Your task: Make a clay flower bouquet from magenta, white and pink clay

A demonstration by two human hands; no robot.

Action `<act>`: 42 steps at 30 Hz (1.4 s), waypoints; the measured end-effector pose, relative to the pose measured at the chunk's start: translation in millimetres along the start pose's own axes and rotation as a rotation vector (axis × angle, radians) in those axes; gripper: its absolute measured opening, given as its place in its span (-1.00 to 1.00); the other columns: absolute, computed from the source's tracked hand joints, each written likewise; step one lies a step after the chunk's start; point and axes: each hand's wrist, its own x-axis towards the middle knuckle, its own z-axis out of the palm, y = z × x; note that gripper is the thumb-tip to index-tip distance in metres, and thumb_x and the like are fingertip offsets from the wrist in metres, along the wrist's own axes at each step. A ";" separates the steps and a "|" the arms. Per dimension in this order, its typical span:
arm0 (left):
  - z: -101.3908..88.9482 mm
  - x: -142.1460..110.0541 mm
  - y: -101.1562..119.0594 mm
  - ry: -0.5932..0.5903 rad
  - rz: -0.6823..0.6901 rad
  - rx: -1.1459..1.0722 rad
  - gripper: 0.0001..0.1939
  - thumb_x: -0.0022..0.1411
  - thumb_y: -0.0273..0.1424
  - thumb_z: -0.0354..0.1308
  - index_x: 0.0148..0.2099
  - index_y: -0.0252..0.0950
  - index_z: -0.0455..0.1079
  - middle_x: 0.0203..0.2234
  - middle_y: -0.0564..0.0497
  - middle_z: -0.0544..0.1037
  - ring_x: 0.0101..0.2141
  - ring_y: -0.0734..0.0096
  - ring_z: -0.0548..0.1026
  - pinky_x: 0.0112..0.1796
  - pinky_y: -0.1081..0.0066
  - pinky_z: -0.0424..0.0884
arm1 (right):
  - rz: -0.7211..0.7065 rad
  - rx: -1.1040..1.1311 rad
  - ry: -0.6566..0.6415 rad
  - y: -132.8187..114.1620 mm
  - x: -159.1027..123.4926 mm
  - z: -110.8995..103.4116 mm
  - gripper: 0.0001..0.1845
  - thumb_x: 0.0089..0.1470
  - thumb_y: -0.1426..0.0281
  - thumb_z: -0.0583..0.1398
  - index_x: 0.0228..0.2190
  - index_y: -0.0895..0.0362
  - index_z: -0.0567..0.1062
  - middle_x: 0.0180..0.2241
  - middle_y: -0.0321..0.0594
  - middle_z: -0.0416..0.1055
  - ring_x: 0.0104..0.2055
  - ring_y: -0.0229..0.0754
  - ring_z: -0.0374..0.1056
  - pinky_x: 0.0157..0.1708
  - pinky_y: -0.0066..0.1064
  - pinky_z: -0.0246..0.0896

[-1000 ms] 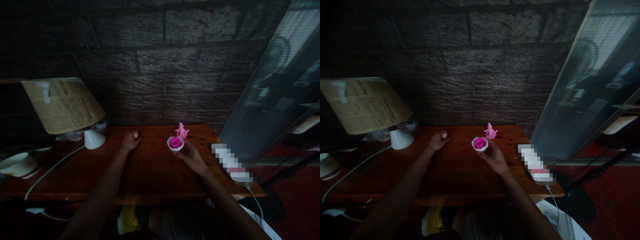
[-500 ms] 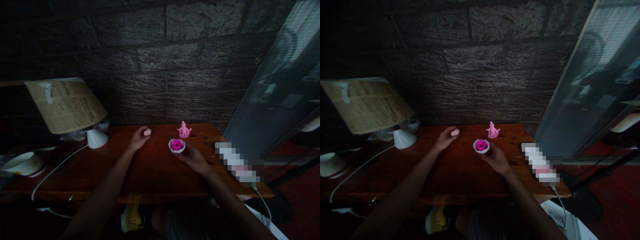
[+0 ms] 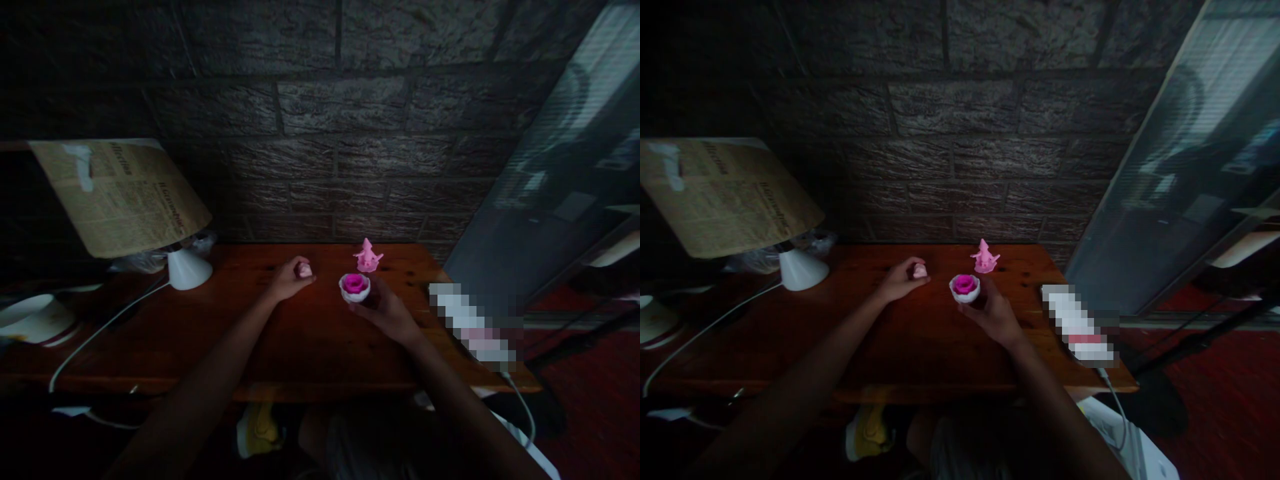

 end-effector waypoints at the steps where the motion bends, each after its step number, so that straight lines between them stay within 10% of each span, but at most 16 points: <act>1: 1.0 0.7 -0.1 -0.008 -0.005 -0.043 -0.60 -0.01 -0.38 0.37 -0.09 -0.23 0.41 -0.21 -0.02 0.56 -0.17 0.24 0.54 -0.10 0.24 0.43 | 0.027 0.018 -0.001 0.0 -0.2 -1.5 -0.21 -0.08 0.19 0.41 0.15 0.06 0.32 0.03 -0.07 0.55 0.05 0.02 0.51 0.10 -0.09 0.39; 6: 6.7 3.1 2.8 0.008 -0.053 -0.271 -0.55 -0.10 -0.57 0.26 -0.10 -0.24 0.34 -0.17 0.02 0.54 -0.13 0.32 0.52 -0.07 0.29 0.41 | 0.130 0.138 -0.034 -10.1 -1.3 -16.8 0.03 -0.21 0.22 0.47 0.24 0.04 0.20 0.11 -0.04 0.48 0.07 0.04 0.49 0.10 -0.07 0.39; 11: 7.8 -0.9 16.9 0.018 -0.261 -0.684 -0.49 -0.08 -0.52 0.23 -0.02 -0.20 0.32 -0.08 -0.03 0.52 -0.26 0.38 0.56 -0.24 0.34 0.44 | 0.163 0.262 -0.118 -24.9 -3.0 -40.3 -0.14 -0.23 0.33 0.48 0.12 0.01 0.35 0.09 -0.06 0.50 0.08 0.05 0.49 0.06 -0.12 0.43; 17: 4.4 0.8 30.7 0.004 -0.506 -0.833 -0.81 0.05 -0.39 0.34 -0.30 -0.32 0.43 -0.39 -0.01 0.57 -0.49 0.52 0.45 -0.42 0.48 0.37 | 0.272 0.268 -0.085 -20.4 -4.0 -53.8 0.01 -0.25 0.35 0.48 0.22 0.03 0.24 0.03 -0.06 0.55 0.02 0.05 0.52 0.04 -0.09 0.44; 32: 14.6 -12.3 57.5 -0.131 -0.445 -0.942 -0.50 -0.19 -0.15 0.55 -0.46 -0.31 0.32 -0.72 0.24 0.21 -0.72 0.77 0.06 -0.70 0.62 -0.11 | 0.284 0.190 -0.270 -32.5 -19.6 -87.8 -0.19 -0.27 0.40 0.51 0.08 -0.05 0.49 0.08 -0.10 0.53 0.03 0.10 0.52 -0.05 -0.06 0.52; 36: 15.7 -10.6 58.1 -0.026 -0.432 -0.895 -0.38 -0.17 -0.27 0.53 -0.56 -0.23 0.03 -0.77 0.28 0.11 -0.76 0.76 0.01 -0.72 0.58 -0.14 | 0.191 0.027 -0.022 -40.1 -23.4 -106.8 -0.38 -0.28 0.25 0.54 -0.09 0.01 0.62 0.03 -0.04 0.56 0.06 0.18 0.49 -0.01 -0.05 0.50; 39: 19.7 -10.6 60.2 0.051 -0.382 -0.855 -0.41 -0.10 -0.27 0.47 -0.57 -0.22 0.00 -0.79 0.30 0.07 -0.78 0.75 -0.02 -0.72 0.57 -0.15 | 0.086 0.066 0.223 -61.4 -23.8 -90.9 -0.54 -0.09 0.10 0.44 -0.18 0.06 0.61 -0.06 -0.08 0.59 0.02 0.09 0.51 0.05 -0.07 0.45; 42: 23.2 -16.2 68.7 0.028 -0.337 -0.856 -0.43 -0.03 -0.18 0.41 -0.60 -0.23 0.02 -0.81 0.28 0.06 -0.79 0.73 -0.01 -0.71 0.56 -0.13 | 0.077 0.235 0.143 -82.5 -29.7 -38.2 -0.58 0.04 0.06 0.35 -0.16 0.07 0.58 -0.15 -0.09 0.61 -0.15 -0.02 0.56 -0.21 -0.20 0.55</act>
